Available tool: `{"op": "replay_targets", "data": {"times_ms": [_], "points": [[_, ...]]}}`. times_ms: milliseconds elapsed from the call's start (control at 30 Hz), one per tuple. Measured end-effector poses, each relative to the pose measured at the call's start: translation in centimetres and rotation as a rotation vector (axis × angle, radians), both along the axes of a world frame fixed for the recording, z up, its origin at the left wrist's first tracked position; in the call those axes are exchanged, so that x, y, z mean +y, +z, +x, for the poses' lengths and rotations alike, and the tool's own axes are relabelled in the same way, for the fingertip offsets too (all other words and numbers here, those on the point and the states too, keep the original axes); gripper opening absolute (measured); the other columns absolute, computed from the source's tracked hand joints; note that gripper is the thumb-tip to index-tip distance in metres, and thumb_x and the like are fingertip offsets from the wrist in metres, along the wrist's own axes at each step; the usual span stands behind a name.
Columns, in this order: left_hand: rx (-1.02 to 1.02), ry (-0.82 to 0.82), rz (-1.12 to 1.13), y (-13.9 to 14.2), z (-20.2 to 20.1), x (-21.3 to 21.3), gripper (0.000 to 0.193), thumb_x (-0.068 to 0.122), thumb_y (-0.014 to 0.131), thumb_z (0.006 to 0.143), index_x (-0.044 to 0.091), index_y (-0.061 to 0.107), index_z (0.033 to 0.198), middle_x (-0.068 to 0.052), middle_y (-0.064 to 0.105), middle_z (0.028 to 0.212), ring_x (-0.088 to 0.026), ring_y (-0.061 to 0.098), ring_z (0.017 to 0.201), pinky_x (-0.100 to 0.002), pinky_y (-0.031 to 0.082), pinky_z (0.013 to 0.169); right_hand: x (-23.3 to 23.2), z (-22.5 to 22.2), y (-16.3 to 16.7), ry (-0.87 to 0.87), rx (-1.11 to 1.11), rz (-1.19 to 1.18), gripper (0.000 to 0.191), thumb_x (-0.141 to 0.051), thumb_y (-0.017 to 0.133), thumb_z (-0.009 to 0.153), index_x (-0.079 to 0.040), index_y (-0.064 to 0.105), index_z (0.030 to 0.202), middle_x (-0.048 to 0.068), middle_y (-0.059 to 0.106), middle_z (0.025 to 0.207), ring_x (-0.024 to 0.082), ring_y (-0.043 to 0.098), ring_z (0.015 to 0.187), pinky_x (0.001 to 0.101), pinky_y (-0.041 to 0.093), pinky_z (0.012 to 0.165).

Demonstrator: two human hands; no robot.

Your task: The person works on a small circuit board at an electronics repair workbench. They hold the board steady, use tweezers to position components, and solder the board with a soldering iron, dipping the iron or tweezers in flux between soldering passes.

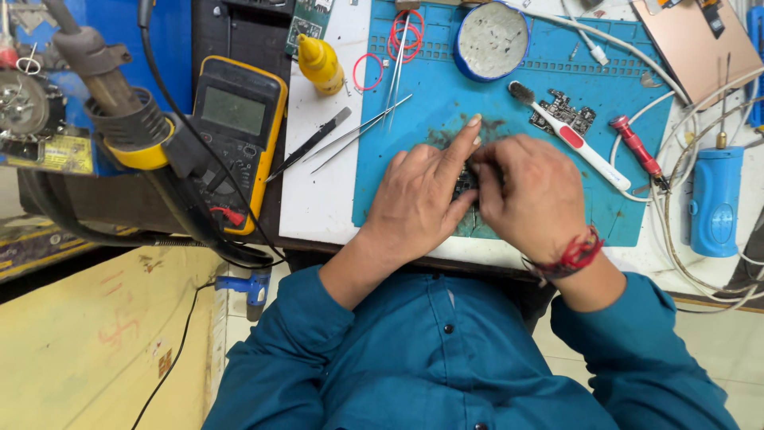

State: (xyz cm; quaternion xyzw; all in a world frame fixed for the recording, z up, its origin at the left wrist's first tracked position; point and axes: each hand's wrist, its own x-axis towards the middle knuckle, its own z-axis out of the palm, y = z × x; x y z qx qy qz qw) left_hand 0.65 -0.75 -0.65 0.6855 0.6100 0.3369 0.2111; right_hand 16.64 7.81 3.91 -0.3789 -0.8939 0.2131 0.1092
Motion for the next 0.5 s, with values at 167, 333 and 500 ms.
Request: {"op": "replay_targets", "data": {"times_ms": [167, 333, 500], "points": [[-0.005, -0.007, -0.007, 0.1, 0.0, 0.1, 0.096, 0.02, 0.08, 0.086, 0.007, 0.023, 0.162, -0.003, 0.069, 0.13, -0.026, 0.06, 0.101, -0.042, 0.045, 0.091, 0.0, 0.1, -0.2, -0.018, -0.023, 0.0, 0.006, -0.008, 0.072, 0.086, -0.006, 0.071, 0.092, 0.013, 0.067, 0.086, 0.036, 0.064, 0.082, 0.0465, 0.05, 0.072], [-0.022, 0.0, 0.04, -0.1, -0.1, 0.3, 0.091, 0.024, 0.078, 0.091, 0.007, 0.024, 0.162, -0.003, 0.07, 0.129, -0.026, 0.06, 0.102, -0.042, 0.045, 0.092, 0.2, 1.1, -1.3, -0.206, 0.191, -0.064, 0.007, -0.007, 0.074, 0.095, -0.005, 0.071, 0.1, 0.009, 0.07, 0.088, 0.022, 0.068, 0.074, 0.0344, 0.052, 0.067], [0.016, -0.018, 0.011, -0.1, -0.2, -0.1, 0.086, 0.027, 0.077, 0.094, 0.008, 0.028, 0.162, -0.004, 0.07, 0.118, -0.025, 0.061, 0.1, -0.041, 0.046, 0.091, 0.6, 2.8, -2.5, -0.318, 0.371, -0.2, 0.008, -0.006, 0.074, 0.105, -0.001, 0.069, 0.109, 0.007, 0.072, 0.091, 0.01, 0.064, 0.073, 0.0255, 0.05, 0.066]]}}
